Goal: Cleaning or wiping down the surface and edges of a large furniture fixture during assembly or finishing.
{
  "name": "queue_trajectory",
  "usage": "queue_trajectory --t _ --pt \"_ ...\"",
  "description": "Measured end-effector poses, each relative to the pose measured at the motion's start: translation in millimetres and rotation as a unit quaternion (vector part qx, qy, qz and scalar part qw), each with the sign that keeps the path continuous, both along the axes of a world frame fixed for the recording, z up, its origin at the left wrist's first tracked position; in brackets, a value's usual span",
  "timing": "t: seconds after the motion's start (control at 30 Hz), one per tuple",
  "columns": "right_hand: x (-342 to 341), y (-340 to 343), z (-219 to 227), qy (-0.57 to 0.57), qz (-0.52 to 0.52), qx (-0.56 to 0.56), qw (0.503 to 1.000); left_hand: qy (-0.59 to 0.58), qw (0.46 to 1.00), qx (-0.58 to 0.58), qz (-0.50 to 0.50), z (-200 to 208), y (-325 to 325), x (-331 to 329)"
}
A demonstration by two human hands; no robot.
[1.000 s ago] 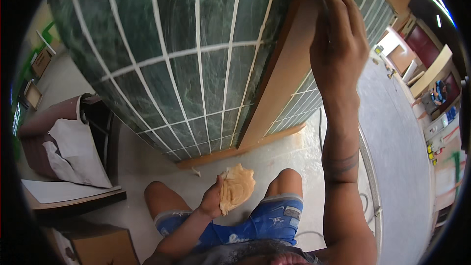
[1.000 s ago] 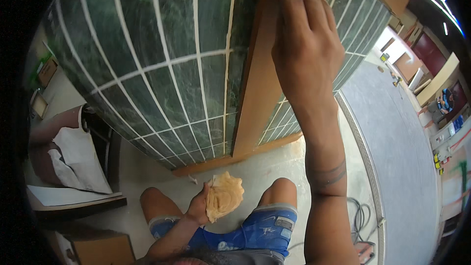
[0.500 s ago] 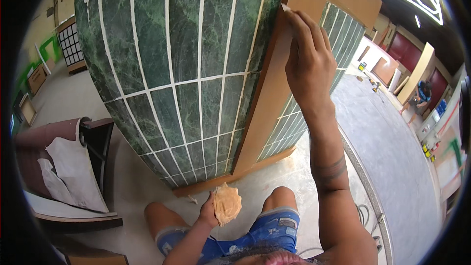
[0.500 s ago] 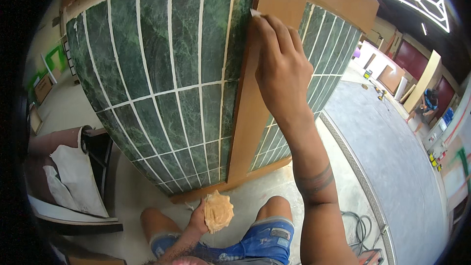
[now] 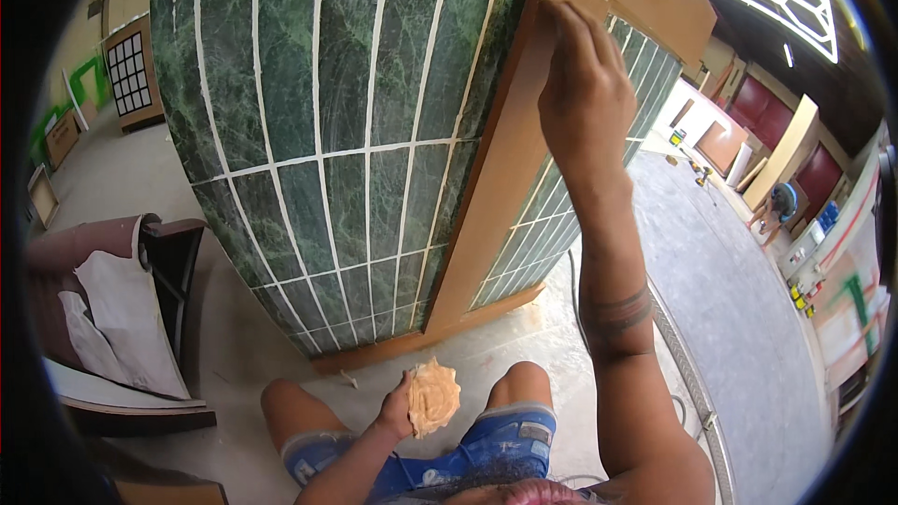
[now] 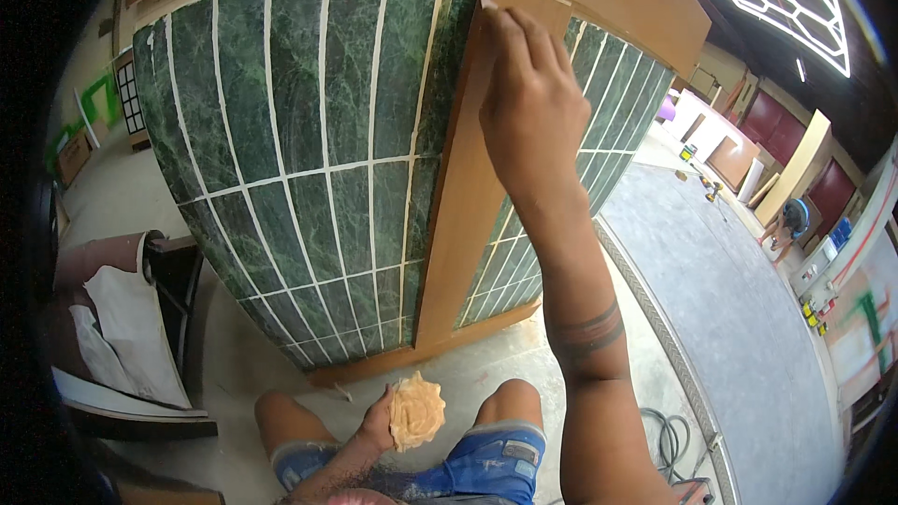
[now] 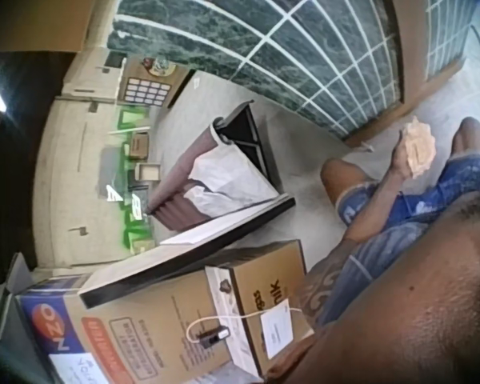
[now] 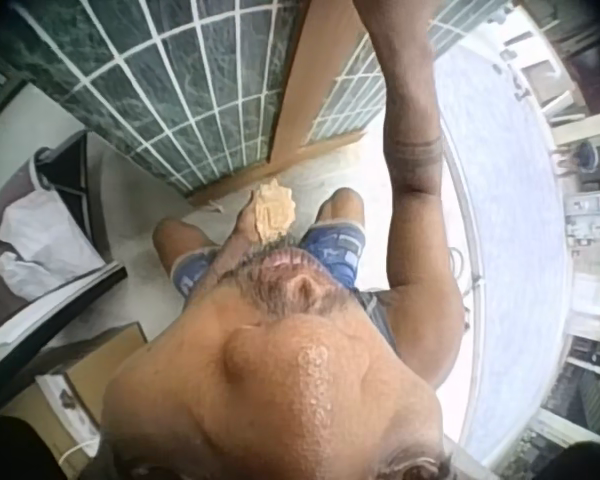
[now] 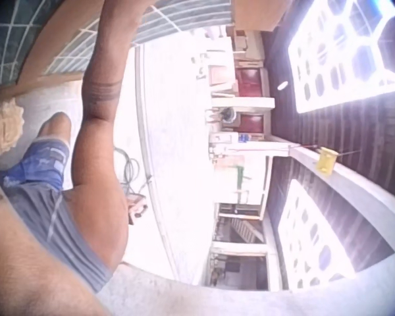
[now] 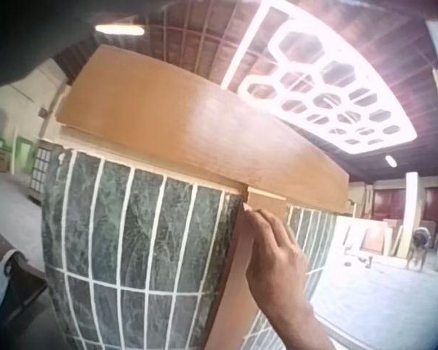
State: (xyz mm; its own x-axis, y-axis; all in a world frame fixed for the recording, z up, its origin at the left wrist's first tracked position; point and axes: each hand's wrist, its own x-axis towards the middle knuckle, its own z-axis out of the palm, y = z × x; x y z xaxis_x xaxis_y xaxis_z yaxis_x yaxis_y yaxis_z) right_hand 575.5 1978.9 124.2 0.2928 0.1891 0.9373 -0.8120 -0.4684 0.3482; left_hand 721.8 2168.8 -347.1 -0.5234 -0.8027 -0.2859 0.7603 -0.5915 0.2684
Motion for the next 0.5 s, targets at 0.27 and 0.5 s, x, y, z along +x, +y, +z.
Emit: queue_trajectory --t 0.27,0.5 --pt "1 0 -6 -0.023 -0.01 0.017 1.0 -0.05 0.999 -0.006 0.001 15 9 -2" --pt "9 6 13 -0.031 -0.038 0.0 0.999 -0.041 0.999 0.002 -0.007 9 17 7"
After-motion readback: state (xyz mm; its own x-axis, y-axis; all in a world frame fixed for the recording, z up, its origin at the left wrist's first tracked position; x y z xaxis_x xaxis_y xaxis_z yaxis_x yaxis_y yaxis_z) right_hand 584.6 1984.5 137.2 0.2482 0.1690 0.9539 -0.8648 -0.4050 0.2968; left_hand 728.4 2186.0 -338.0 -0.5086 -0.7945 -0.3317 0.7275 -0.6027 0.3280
